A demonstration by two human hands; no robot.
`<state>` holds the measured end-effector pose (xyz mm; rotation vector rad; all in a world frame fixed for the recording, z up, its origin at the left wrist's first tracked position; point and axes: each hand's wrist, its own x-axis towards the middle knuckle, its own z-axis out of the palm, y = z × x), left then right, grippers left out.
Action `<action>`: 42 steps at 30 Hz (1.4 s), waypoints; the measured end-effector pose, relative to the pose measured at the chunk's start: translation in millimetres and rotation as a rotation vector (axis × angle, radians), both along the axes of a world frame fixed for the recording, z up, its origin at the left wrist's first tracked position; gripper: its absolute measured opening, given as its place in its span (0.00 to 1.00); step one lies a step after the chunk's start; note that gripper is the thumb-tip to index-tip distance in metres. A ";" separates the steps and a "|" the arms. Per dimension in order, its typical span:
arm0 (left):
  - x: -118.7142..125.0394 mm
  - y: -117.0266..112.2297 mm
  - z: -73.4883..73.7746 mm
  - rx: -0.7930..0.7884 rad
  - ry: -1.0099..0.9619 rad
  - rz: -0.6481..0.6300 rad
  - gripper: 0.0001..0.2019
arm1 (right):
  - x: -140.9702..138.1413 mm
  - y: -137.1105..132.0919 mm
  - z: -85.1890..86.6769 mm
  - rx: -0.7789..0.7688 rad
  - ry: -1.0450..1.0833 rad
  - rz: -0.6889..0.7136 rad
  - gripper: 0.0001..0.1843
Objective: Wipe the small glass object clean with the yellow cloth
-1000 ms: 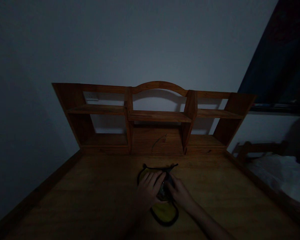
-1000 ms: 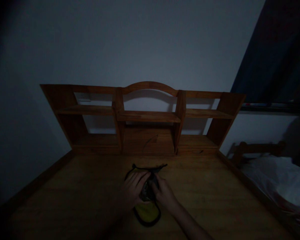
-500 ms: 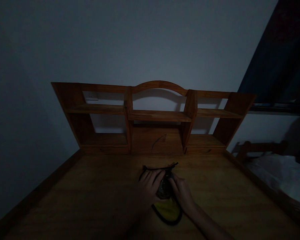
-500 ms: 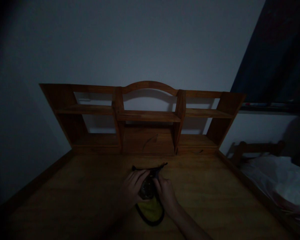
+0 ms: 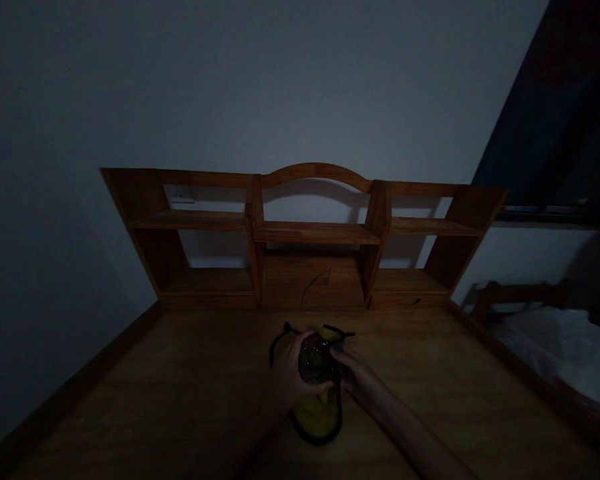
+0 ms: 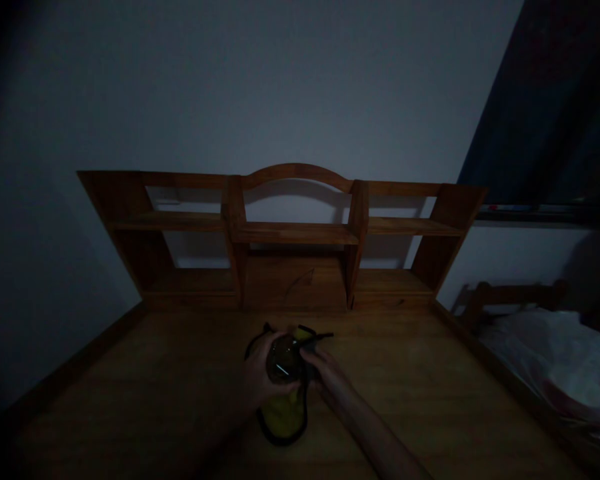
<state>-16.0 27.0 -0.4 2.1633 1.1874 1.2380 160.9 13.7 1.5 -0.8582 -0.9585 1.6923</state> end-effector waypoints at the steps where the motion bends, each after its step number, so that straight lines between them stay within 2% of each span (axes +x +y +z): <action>1: -0.4 0.0 -1.1 -0.017 0.006 -0.010 0.44 | 0.7 0.1 -0.7 0.005 -0.011 0.009 0.21; 6: -3.9 0.2 -3.9 -0.041 0.100 -0.028 0.44 | 2.5 2.9 -5.2 0.183 -0.101 -0.006 0.22; 10: -4.5 -0.4 -3.4 0.079 0.202 -0.090 0.47 | 4.1 5.9 -10.0 0.302 -0.270 -0.092 0.24; 15: -1.2 -3.9 -7.0 0.206 0.317 -0.060 0.46 | 5.6 5.9 -15.6 0.464 -0.497 -0.215 0.22; 20: -0.6 -7.1 -4.3 0.253 0.371 -0.077 0.48 | 9.2 -2.0 -3.9 0.555 -0.809 -0.253 0.12; 23: -1.3 -9.8 1.6 0.249 0.409 -0.099 0.48 | 11.5 -7.0 4.3 0.609 -0.896 -0.248 0.10; 26: -0.3 -13.5 3.8 0.239 0.392 -0.100 0.47 | 12.5 -8.7 7.0 0.633 -0.903 -0.261 0.11; 31: 5.6 -17.8 4.4 0.244 0.316 -0.173 0.37 | 10.8 -4.8 5.4 0.602 -0.882 -0.318 0.12; 34: 9.1 -18.5 7.2 0.195 0.283 -0.172 0.41 | 7.8 -3.8 5.3 0.566 -0.885 -0.347 0.12; 38: 12.0 -18.8 5.6 0.145 0.275 -0.109 0.47 | 2.3 -5.0 5.3 0.534 -0.818 -0.322 0.13; 42: 13.2 -19.5 0.3 0.133 0.288 -0.060 0.47 | 0.1 -3.3 2.8 0.504 -0.672 -0.277 0.14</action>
